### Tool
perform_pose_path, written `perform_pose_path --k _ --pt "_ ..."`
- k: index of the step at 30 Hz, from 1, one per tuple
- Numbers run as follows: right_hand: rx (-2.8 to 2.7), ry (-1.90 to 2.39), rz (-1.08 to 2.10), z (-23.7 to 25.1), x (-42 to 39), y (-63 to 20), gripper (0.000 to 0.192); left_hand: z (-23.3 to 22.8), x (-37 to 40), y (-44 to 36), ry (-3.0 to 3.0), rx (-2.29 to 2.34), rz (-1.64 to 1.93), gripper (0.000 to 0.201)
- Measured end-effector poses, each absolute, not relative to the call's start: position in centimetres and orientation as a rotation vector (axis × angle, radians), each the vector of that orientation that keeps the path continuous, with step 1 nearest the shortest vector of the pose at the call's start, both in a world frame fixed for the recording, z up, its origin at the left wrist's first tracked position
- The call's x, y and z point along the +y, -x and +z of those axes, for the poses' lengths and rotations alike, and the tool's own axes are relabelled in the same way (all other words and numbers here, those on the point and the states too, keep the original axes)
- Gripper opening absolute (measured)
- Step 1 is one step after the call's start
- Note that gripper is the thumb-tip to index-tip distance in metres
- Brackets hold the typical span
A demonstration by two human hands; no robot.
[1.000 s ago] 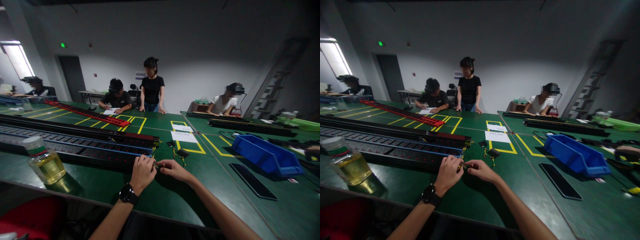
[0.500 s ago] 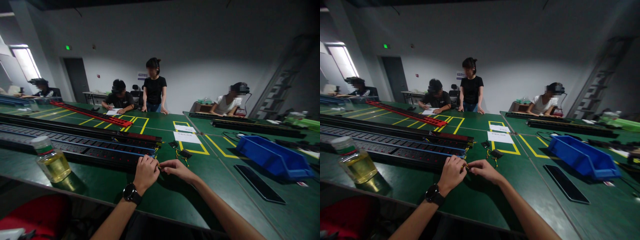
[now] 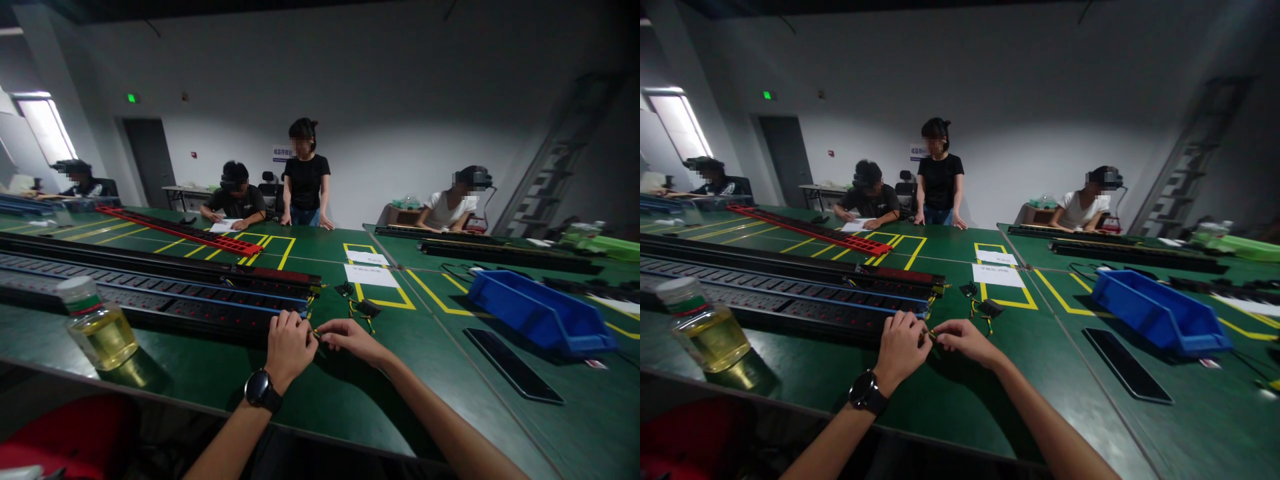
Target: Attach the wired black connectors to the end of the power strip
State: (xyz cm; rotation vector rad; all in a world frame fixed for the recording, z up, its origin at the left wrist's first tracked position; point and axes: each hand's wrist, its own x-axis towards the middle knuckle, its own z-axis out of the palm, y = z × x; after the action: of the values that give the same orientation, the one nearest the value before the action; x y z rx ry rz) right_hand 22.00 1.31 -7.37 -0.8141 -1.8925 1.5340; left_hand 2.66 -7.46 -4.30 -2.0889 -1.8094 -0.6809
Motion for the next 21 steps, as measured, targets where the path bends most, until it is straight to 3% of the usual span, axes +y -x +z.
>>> perform_pose_path --k 14,21 --pt "-1.897 0.827 1.533 -6.9 1.2 -22.0 0.042 -4.4 -7.0 -2.3 2.176 -1.723 -0.667 0.011" --pt "-1.907 0.952 1.332 -6.1 1.9 -22.7 0.037 -4.4 -7.0 -2.3 2.171 -1.725 -0.687 0.011"
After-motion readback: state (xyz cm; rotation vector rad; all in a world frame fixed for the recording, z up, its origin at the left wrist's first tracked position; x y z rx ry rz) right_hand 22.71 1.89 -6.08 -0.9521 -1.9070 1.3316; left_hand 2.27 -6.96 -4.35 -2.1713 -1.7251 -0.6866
